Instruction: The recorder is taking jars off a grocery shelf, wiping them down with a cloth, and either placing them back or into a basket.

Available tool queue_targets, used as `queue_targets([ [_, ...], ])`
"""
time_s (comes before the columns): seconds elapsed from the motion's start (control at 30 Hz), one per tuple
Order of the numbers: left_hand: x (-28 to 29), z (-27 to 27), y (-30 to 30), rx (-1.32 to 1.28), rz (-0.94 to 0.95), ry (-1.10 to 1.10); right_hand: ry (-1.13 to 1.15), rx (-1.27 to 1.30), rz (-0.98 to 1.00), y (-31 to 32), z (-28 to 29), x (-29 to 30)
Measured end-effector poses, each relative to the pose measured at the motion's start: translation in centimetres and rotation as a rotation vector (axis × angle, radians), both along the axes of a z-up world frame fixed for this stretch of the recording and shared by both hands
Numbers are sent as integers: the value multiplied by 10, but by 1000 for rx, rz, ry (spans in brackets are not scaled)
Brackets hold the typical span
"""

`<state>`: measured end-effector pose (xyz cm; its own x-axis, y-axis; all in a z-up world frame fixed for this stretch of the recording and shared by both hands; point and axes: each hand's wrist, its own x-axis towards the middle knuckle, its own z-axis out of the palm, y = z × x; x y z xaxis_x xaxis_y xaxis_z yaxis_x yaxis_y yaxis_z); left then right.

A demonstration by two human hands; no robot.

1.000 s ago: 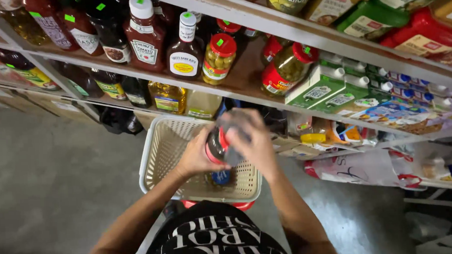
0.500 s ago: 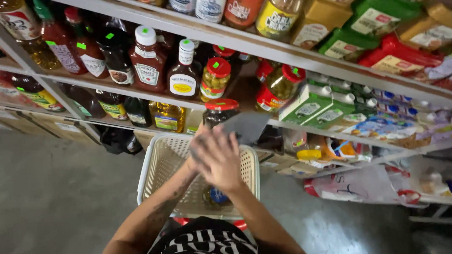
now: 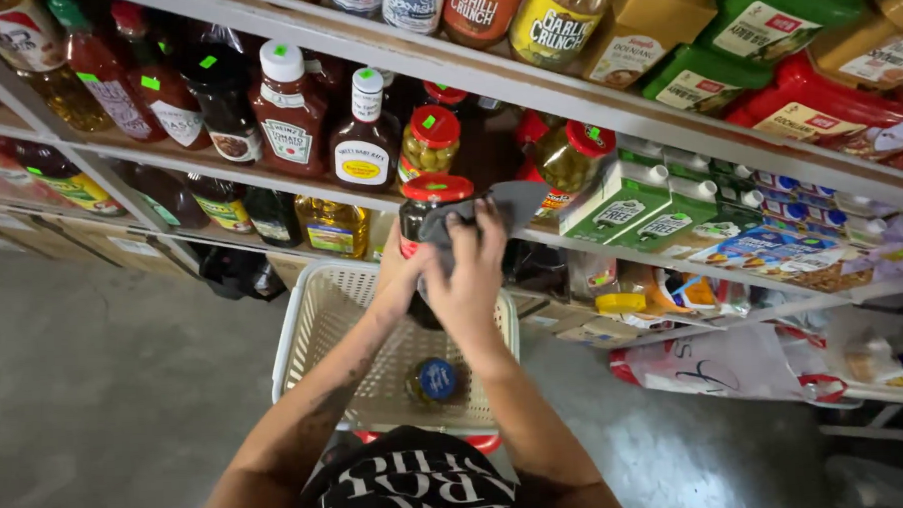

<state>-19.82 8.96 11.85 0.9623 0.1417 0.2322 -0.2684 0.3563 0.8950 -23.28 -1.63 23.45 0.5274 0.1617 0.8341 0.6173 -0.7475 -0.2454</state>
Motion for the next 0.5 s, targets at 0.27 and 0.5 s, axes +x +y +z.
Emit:
queue_targets([
  [0.27,-15,23,-5,-142,-57,87,668,689,151,-13,-16,36],
  [0.5,-5,18,2,-117,-46,-24,240,135,115,2,8,9],
])
